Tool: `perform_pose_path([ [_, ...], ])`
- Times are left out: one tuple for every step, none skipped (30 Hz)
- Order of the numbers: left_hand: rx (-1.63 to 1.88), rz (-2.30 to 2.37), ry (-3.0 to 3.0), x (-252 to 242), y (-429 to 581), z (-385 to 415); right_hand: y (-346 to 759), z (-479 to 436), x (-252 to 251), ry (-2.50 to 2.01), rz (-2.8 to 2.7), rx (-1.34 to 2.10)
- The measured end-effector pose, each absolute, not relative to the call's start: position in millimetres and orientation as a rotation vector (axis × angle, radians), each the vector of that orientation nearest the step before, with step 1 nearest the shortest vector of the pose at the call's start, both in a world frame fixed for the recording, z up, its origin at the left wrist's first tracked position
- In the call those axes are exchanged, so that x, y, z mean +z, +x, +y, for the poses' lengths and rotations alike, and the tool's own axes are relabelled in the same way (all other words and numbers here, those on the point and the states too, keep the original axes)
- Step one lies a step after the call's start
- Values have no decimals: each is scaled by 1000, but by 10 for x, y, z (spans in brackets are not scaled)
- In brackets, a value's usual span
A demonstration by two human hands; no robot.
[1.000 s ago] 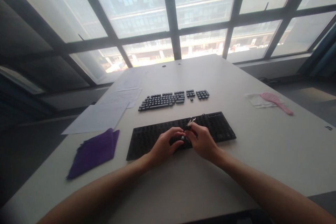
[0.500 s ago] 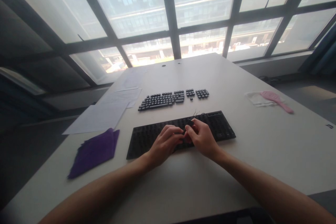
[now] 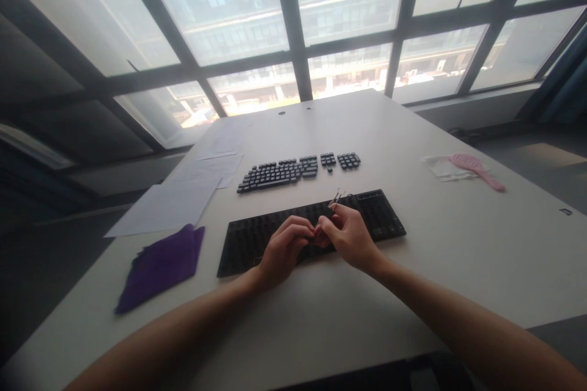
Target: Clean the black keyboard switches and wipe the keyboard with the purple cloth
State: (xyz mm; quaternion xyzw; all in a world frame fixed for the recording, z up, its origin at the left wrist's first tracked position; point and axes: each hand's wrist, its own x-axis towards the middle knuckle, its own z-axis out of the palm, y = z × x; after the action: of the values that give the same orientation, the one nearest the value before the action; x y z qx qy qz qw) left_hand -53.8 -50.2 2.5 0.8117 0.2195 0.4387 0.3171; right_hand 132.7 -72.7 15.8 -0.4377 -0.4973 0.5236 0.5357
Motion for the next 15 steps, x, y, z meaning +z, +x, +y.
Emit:
perform_pose_path([
  [1174, 595, 2121, 33, -536, -499, 1322, -725, 150, -1010, -1143, 1284],
  [1192, 612, 2106, 41, -535, -496, 1315, -721, 141, -981, -1103, 1323],
  [1207, 627, 2092, 49, -534, -492, 1308, -717, 132, -958, -1068, 1361],
  [1214, 643, 2079, 57, -533, -488, 1302, -711, 124, -946, -1040, 1393],
  [1214, 655, 2068, 65, -533, -484, 1297, -707, 117, -944, -1025, 1415],
  [1207, 661, 2064, 71, -532, -481, 1295, -703, 113, -953, -1020, 1424],
  [1194, 661, 2065, 76, -530, -477, 1296, -701, 110, -969, -1027, 1418],
  [1176, 657, 2073, 78, -528, -474, 1300, -701, 109, -990, -1043, 1397],
  [1156, 653, 2086, 77, -526, -472, 1305, -703, 108, -1015, -1068, 1365],
  [1138, 652, 2100, 74, -524, -471, 1312, -707, 105, -1041, -1095, 1327],
  [1124, 656, 2115, 67, -523, -470, 1318, -712, 100, -1067, -1123, 1287],
  [1112, 663, 2129, 56, -522, -470, 1323, -718, 91, -1090, -1147, 1254],
  [1108, 674, 2140, 42, -521, -469, 1326, -723, 79, -1104, -1172, 1234],
  [1106, 685, 2151, 28, -522, -469, 1326, -728, 64, -1109, -1203, 1230],
  [1105, 697, 2161, 14, -524, -469, 1323, -733, 47, -1108, -1237, 1236],
])
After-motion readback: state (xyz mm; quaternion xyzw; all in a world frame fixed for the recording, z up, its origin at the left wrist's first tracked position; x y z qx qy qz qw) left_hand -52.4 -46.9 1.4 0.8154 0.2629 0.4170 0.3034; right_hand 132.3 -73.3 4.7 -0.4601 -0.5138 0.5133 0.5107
